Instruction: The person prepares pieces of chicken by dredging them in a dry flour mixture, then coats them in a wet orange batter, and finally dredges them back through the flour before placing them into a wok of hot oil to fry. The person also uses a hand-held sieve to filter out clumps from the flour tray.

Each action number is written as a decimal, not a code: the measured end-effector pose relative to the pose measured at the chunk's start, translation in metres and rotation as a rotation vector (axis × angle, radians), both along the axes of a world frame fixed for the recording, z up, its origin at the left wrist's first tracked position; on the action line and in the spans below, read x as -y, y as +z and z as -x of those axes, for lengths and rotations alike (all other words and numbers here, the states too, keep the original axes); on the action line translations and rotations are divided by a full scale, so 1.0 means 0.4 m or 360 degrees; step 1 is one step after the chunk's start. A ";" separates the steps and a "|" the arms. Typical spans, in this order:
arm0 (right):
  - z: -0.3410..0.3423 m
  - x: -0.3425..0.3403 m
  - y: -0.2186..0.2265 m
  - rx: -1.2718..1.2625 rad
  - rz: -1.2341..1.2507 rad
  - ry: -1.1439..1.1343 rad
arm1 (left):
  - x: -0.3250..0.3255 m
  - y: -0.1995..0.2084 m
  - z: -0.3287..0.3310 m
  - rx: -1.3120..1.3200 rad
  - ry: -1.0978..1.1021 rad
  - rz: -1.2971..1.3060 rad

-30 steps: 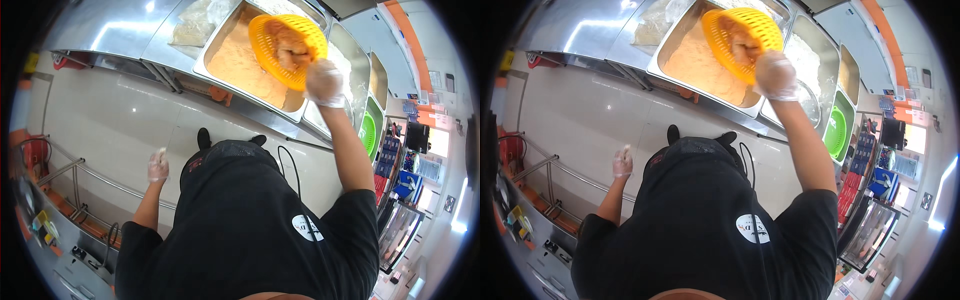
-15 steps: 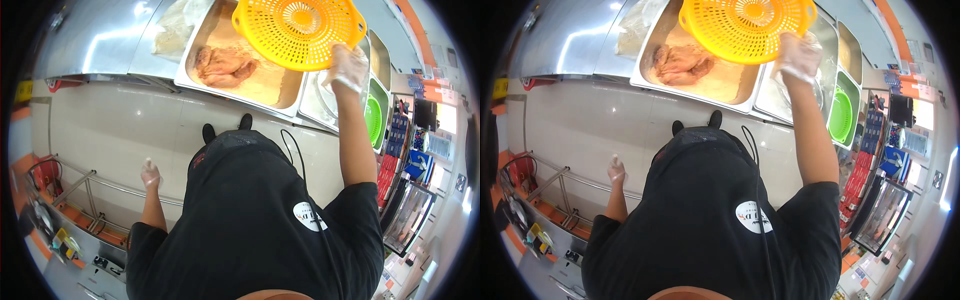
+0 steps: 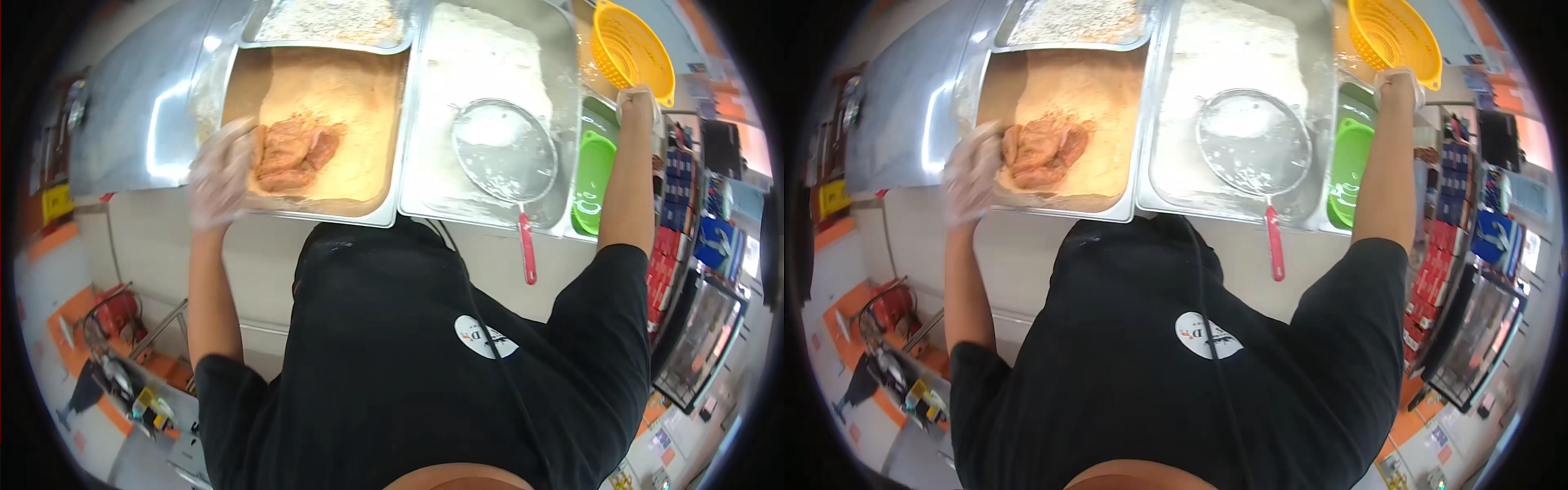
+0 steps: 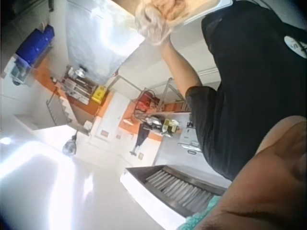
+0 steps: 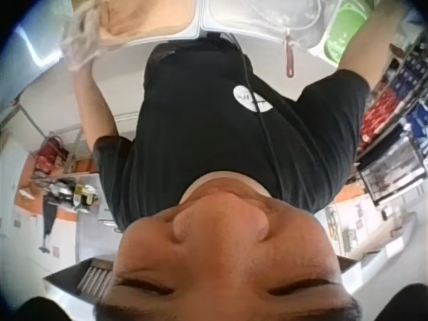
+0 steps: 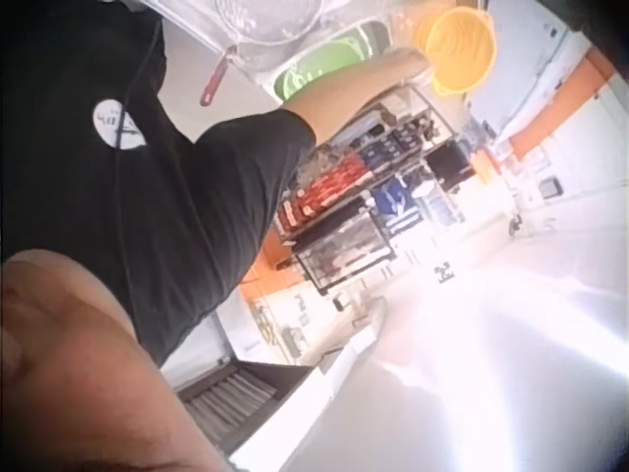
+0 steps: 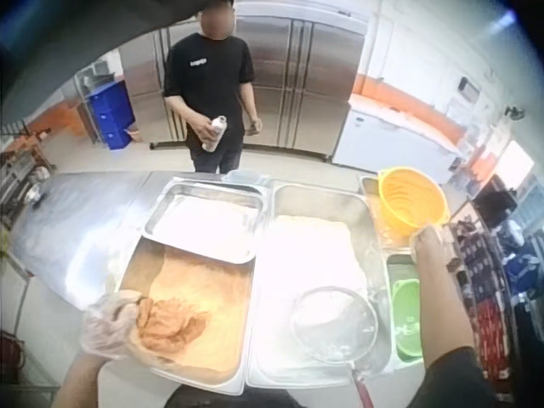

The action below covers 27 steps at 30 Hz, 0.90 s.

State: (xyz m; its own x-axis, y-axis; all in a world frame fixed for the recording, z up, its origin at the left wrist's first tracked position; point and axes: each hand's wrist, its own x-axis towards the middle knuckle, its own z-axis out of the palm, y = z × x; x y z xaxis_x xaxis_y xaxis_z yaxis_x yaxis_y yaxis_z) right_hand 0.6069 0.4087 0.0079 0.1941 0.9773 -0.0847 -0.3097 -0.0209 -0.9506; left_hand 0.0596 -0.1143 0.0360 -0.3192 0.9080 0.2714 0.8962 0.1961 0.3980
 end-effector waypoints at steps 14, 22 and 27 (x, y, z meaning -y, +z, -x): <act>0.823 0.793 0.086 0.2444 -0.0374 0.1742 | -0.578 -0.304 0.194 -0.0512 -0.0140 0.1331; 1.092 0.723 -0.264 0.3015 -0.0108 0.1127 | -0.658 -0.384 0.168 0.0123 -0.0369 0.1057; 1.122 0.795 -0.347 0.0864 0.0700 0.0936 | -0.574 -0.404 0.120 0.0748 -0.0483 0.0872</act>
